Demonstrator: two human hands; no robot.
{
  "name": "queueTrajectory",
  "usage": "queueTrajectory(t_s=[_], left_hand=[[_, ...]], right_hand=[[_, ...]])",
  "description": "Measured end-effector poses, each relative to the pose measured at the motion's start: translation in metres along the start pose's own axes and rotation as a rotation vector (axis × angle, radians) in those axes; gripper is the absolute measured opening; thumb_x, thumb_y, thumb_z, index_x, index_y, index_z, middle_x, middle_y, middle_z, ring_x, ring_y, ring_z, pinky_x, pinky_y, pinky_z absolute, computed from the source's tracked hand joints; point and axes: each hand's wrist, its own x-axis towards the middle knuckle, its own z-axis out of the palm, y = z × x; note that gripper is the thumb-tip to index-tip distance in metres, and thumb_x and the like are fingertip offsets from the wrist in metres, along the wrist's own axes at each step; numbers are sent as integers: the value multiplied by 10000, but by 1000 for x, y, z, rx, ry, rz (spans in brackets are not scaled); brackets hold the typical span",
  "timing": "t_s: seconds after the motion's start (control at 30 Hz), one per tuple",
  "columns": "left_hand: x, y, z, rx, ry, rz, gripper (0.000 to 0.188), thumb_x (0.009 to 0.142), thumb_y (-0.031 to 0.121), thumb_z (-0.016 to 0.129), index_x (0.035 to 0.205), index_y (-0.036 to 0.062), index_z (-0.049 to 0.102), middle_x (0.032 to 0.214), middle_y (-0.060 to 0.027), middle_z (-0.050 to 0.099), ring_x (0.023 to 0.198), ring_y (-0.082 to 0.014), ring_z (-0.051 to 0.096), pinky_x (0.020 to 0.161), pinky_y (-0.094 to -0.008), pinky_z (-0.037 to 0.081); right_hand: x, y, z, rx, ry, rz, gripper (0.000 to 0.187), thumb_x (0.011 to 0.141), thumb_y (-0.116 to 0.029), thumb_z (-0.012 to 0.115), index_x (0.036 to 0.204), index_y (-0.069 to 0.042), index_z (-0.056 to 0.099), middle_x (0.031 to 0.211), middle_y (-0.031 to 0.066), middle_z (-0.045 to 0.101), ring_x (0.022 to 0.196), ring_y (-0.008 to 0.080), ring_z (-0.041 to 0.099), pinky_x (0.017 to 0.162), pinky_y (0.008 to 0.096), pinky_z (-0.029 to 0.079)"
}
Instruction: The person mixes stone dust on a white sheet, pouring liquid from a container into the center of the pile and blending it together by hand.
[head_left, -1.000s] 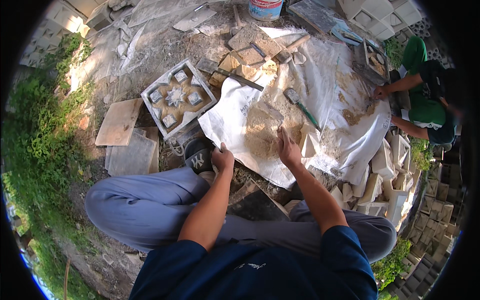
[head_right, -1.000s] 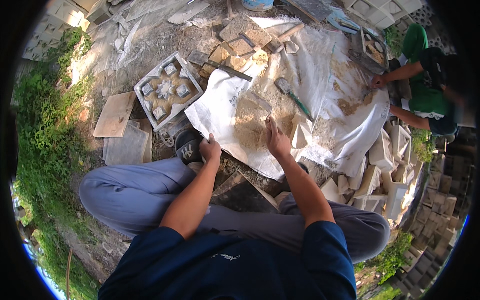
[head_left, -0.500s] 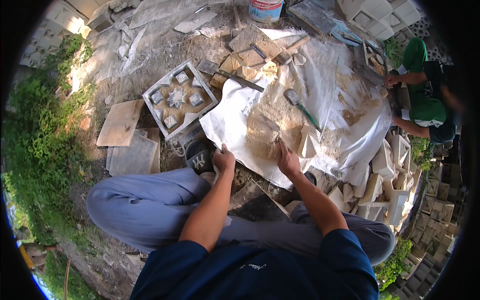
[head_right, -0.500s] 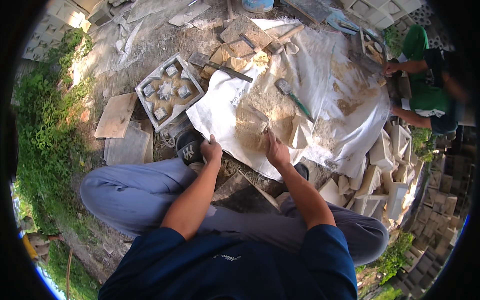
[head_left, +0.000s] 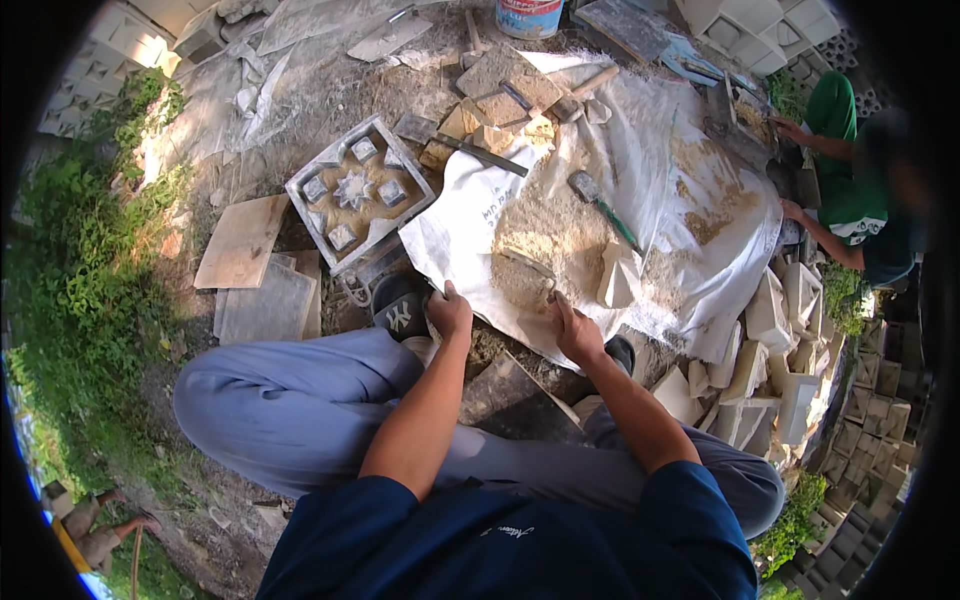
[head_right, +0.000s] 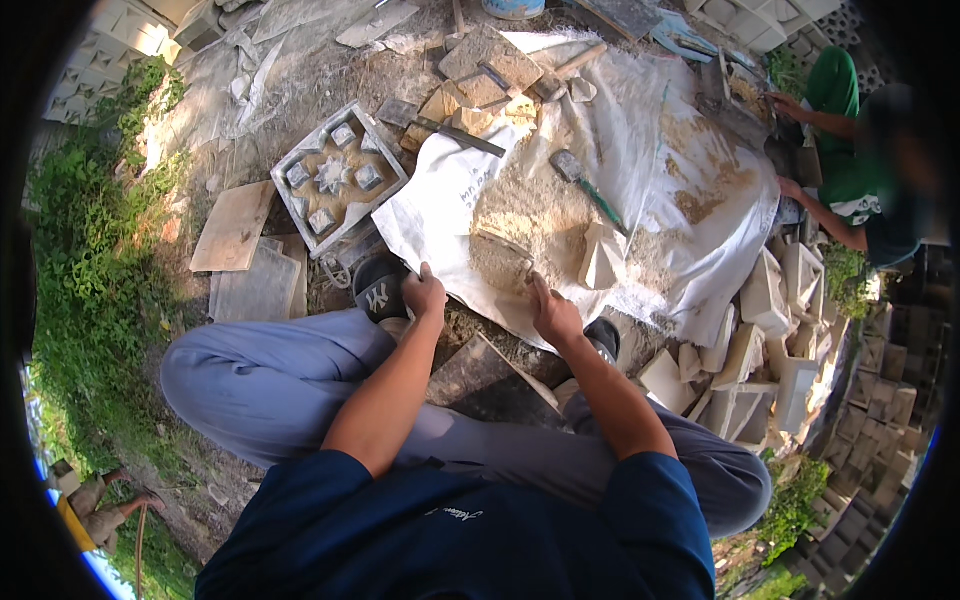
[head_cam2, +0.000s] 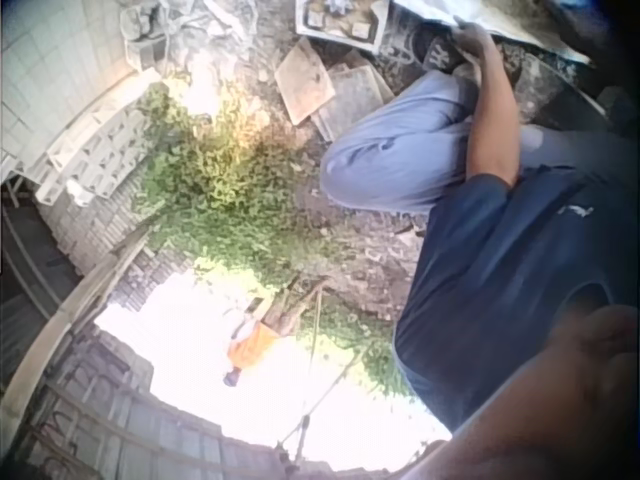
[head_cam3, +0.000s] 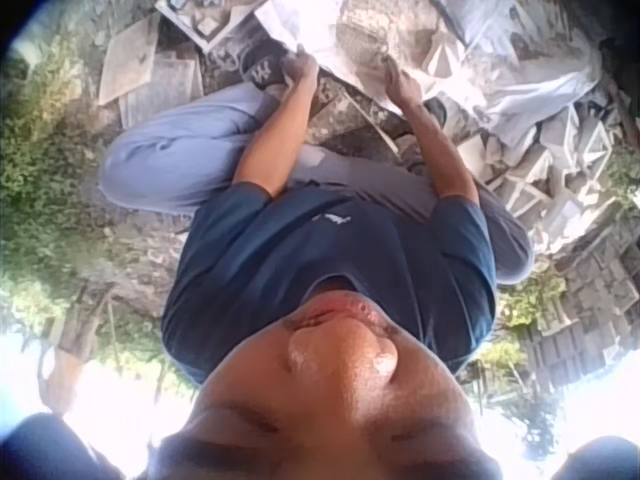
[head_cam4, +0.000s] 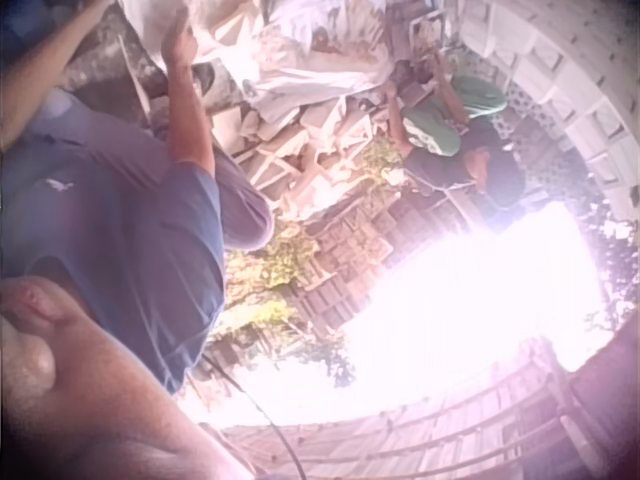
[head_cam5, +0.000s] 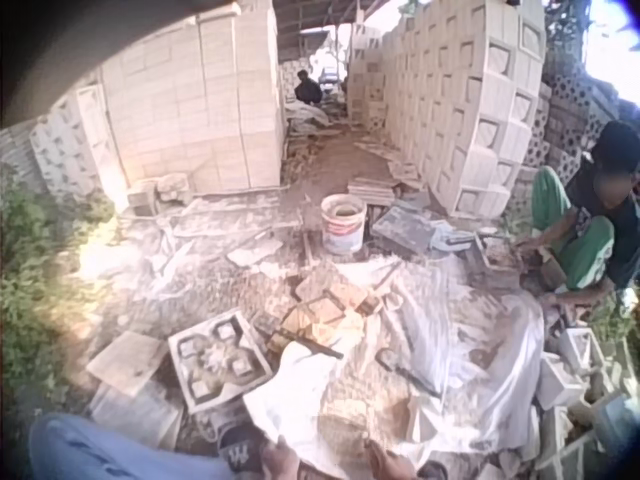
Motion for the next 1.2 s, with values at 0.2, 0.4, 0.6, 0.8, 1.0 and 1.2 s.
queueTrajectory(t_s=[0.2,0.4,0.6,0.8,1.0,1.2], left_hand=[[0,0,0,-2,8,34,431,1017,280,573,848,-113,630,671,-204,652,507,-299,642,451,-408,504],[0,3,-4,15,-31,18,433,1016,286,577,871,-117,640,683,-211,661,521,-302,659,451,-400,523],[-7,18,-8,9,-29,-90,406,978,264,601,824,-107,658,771,-292,664,738,-473,637,691,-525,459],[-8,18,-8,54,-46,-39,413,973,273,606,810,-103,656,763,-309,647,755,-486,629,689,-530,451],[2,-2,-3,32,20,40,432,1013,277,585,806,-101,623,662,-198,638,515,-305,642,462,-412,505],[-3,6,-5,3,-2,-19,427,994,282,590,829,-108,652,734,-253,655,652,-397,641,595,-467,493]], right_hand=[[-16,4,4,1,-37,-106,471,992,-205,556,1438,-97,452,1063,143,723,867,427,683,709,514,563],[-21,5,1,16,-143,-19,487,1004,-260,532,1469,-171,413,1032,161,715,788,411,681,694,540,557],[-32,21,-17,-51,-135,-52,407,1001,-267,543,1365,-97,477,1027,115,727,873,388,693,685,510,571],[-39,21,-15,100,68,-106,315,1015,-290,517,1308,-175,513,1013,143,719,806,405,691,654,509,568],[-24,14,-14,8,-39,-89,255,1022,-334,498,1177,-155,593,902,142,677,762,417,678,646,547,545],[-6,7,-14,-21,-64,5,311,1007,-386,519,1077,-92,586,873,215,692,772,453,672,655,548,543]])
